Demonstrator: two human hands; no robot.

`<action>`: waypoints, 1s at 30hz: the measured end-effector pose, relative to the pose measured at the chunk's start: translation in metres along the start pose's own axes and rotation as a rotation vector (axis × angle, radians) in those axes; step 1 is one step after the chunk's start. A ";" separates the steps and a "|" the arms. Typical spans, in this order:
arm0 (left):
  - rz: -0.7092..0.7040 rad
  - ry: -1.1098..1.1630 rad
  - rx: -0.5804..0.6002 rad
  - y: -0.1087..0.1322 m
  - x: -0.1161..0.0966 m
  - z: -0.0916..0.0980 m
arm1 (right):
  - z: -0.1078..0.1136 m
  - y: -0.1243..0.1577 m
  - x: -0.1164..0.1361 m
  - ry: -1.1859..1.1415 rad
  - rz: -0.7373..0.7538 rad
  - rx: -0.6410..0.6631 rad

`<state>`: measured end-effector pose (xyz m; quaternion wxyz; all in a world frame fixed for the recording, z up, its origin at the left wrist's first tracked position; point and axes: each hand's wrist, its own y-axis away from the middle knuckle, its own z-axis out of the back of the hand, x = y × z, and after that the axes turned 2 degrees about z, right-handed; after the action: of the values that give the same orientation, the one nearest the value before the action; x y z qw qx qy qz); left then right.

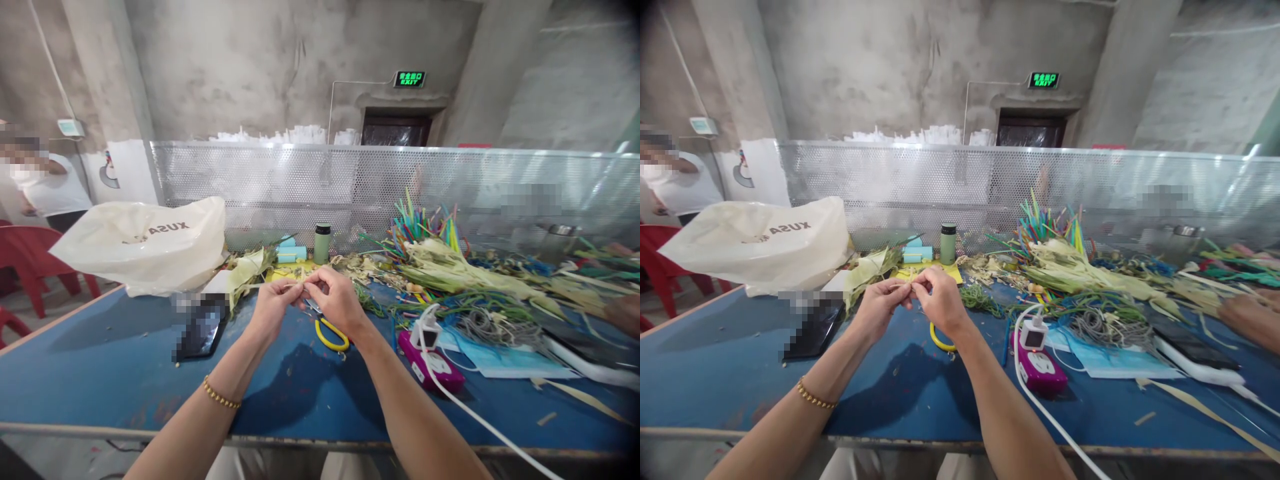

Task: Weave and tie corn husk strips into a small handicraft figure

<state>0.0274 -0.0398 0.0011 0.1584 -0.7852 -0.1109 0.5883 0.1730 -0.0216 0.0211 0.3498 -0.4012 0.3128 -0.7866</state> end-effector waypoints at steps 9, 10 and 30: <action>-0.012 -0.083 0.080 -0.002 0.005 0.004 | 0.005 -0.001 -0.001 0.071 0.028 0.091; -0.010 -0.092 0.085 -0.002 0.005 0.004 | 0.005 -0.001 -0.002 0.071 0.030 0.100; 0.148 0.101 0.053 0.002 -0.004 -0.001 | 0.016 -0.005 0.000 -0.097 -0.142 0.031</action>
<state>0.0269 -0.0436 0.0042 0.1409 -0.8155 -0.0289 0.5606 0.1848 -0.0219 0.0328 0.3141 -0.4546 0.2540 -0.7938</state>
